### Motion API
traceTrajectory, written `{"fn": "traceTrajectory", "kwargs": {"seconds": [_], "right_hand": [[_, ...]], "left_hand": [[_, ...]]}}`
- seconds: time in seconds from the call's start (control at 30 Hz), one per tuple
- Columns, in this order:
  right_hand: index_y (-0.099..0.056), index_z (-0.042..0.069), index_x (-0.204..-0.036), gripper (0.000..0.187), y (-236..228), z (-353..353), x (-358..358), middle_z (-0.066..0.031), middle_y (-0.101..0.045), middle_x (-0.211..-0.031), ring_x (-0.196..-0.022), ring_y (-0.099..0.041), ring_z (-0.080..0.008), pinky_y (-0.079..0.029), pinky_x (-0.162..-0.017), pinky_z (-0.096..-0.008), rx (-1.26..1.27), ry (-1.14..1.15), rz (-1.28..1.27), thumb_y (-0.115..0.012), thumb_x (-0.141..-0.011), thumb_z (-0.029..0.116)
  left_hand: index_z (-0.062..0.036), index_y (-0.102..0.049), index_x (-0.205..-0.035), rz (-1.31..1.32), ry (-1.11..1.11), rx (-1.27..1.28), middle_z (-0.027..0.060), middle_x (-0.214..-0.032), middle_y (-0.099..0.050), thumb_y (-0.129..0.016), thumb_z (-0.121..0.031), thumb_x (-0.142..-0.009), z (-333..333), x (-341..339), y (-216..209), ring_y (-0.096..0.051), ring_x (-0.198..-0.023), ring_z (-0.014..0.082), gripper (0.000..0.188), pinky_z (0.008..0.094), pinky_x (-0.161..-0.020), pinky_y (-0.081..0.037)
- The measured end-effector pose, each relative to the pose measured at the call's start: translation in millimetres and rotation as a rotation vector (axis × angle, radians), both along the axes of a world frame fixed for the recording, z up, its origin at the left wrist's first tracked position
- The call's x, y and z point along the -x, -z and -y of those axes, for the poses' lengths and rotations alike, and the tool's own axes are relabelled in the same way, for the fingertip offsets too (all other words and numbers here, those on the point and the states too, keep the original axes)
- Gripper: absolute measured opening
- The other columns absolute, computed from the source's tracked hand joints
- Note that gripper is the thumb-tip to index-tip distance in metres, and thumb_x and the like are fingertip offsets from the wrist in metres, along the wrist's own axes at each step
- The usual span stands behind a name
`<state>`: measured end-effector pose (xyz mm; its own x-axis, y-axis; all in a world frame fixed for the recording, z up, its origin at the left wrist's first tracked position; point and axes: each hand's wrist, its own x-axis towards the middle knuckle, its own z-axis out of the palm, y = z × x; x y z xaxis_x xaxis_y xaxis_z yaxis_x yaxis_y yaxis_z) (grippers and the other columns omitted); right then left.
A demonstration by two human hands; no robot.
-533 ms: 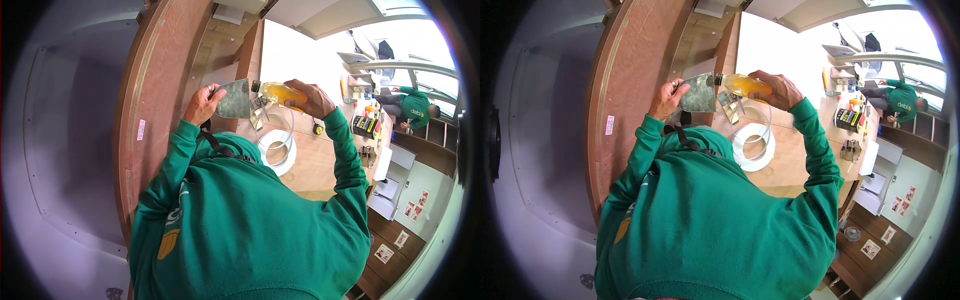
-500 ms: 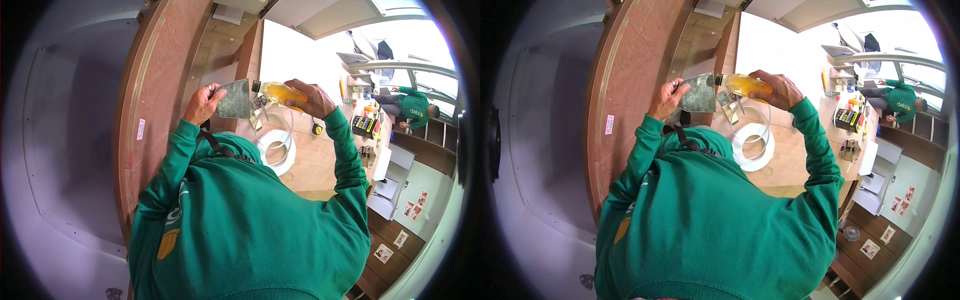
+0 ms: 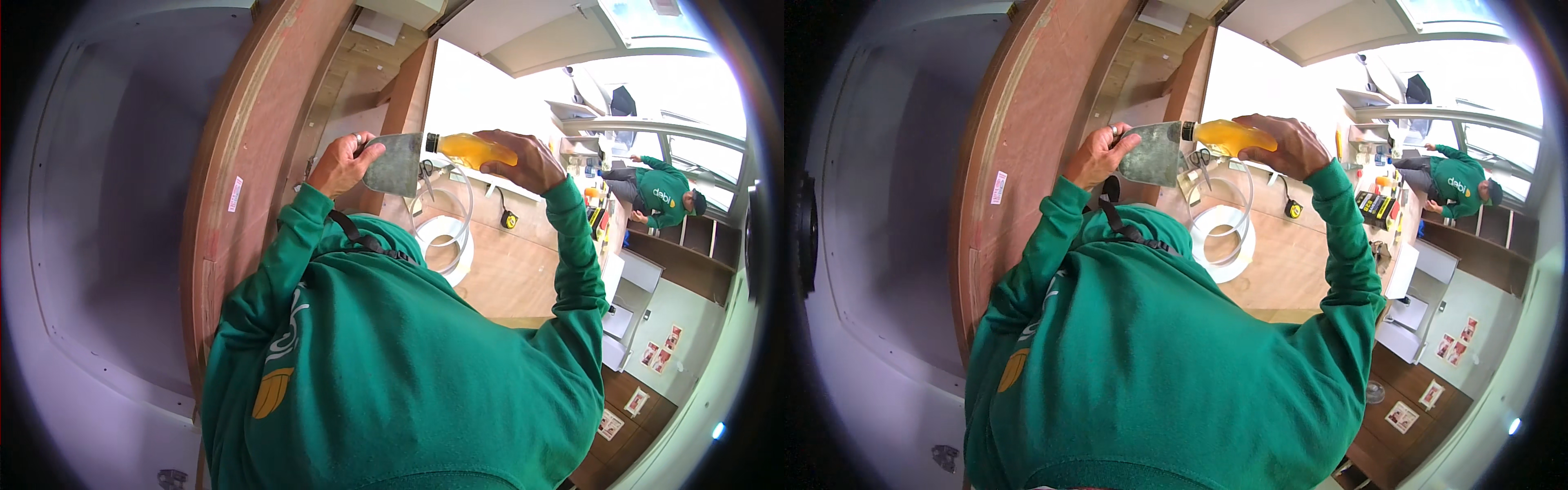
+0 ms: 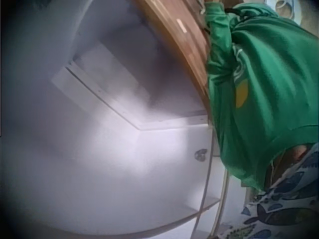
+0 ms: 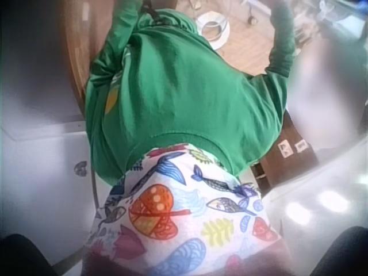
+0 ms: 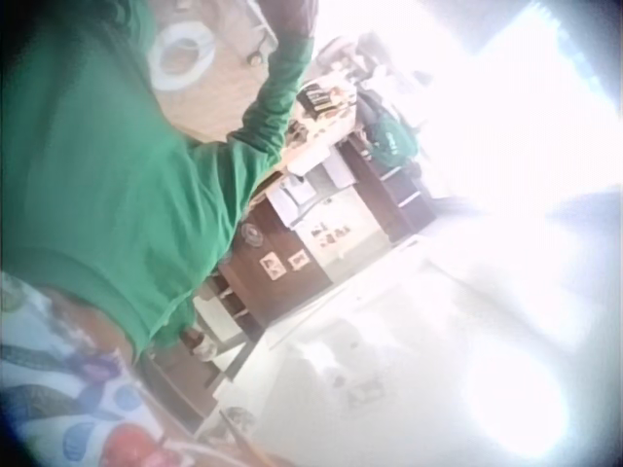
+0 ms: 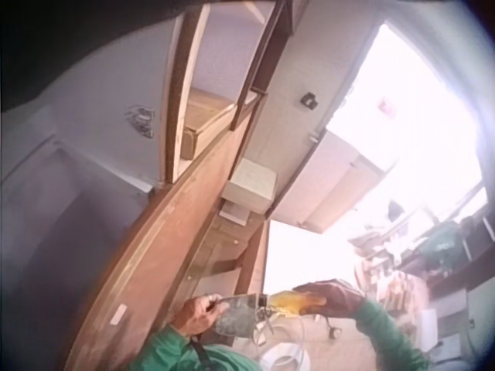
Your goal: The person applies adhesive from a bottle onto a scraper and uses it to spread the adhesive onto the edge of a wooden cabinet panel.
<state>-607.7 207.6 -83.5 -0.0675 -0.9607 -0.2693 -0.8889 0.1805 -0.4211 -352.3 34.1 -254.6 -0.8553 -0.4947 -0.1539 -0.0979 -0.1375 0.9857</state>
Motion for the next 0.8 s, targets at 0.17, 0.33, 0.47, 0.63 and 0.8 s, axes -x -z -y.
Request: {"fn": "traceTrajectory", "kwargs": {"seconds": [0.17,0.33,0.47,0.63,0.8], "right_hand": [[-0.063,0.009,-0.123,0.052,-5.0,4.1,-0.9,-0.0121,-0.072,-0.104,-0.091,-0.07,-0.0325,-0.054,-0.083,-0.0408,-0.063,0.036,0.001,-0.074,-0.084,0.041],[-0.063,0.007,-0.125,0.051,-6.4,5.3,-3.4,-0.0137,-0.071,-0.108,-0.094,-0.07,-0.0321,-0.054,-0.086,-0.0395,-0.087,0.042,-0.001,-0.076,-0.084,0.034],[-0.062,0.004,-0.126,0.052,-6.3,4.9,-2.4,-0.0154,-0.07,-0.113,-0.097,-0.07,-0.0311,-0.054,-0.088,-0.0385,-0.098,0.052,-0.007,-0.078,-0.083,0.028],[-0.064,0.006,-0.125,0.052,-7.1,4.0,-3.3,-0.0139,-0.072,-0.108,-0.095,-0.071,-0.0309,-0.055,-0.086,-0.0384,-0.071,0.064,-0.003,-0.078,-0.082,0.033],[-0.065,0.009,-0.124,0.052,-7.3,3.5,-4.8,-0.0128,-0.073,-0.105,-0.092,-0.071,-0.0312,-0.055,-0.085,-0.039,-0.049,0.072,-0.007,-0.078,-0.082,0.038]], "left_hand": [[0.0004,-0.067,-0.098,-0.019,0.006,-0.008,0.0032,-0.076,-0.066,-0.063,-0.026,-0.095,1.1,-1.5,-3.7,-0.054,-0.068,0.0078,0.027,0.0285,-0.064,-0.048],[0.0004,-0.067,-0.097,-0.023,0.023,-0.074,0.0022,-0.075,-0.064,-0.063,-0.026,-0.095,1.9,-0.6,1.5,-0.054,-0.068,0.0075,0.026,0.0279,-0.064,-0.047],[0.0001,-0.067,-0.097,-0.045,0.016,-0.054,0.0017,-0.074,-0.063,-0.063,-0.026,-0.095,1.9,-1.2,4.1,-0.054,-0.068,0.0074,0.027,0.0275,-0.064,-0.047],[-0.0014,-0.068,-0.095,-0.042,0.03,-0.039,-0.0001,-0.073,-0.061,-0.063,-0.028,-0.095,2.0,-2.2,-1.7,-0.052,-0.068,0.007,0.027,0.0274,-0.063,-0.046],[-0.0021,-0.068,-0.094,-0.074,0.04,-0.051,-0.0006,-0.072,-0.061,-0.063,-0.029,-0.095,1.4,-1.0,5.2,-0.052,-0.067,0.0067,0.027,0.0272,-0.062,-0.046]]}}
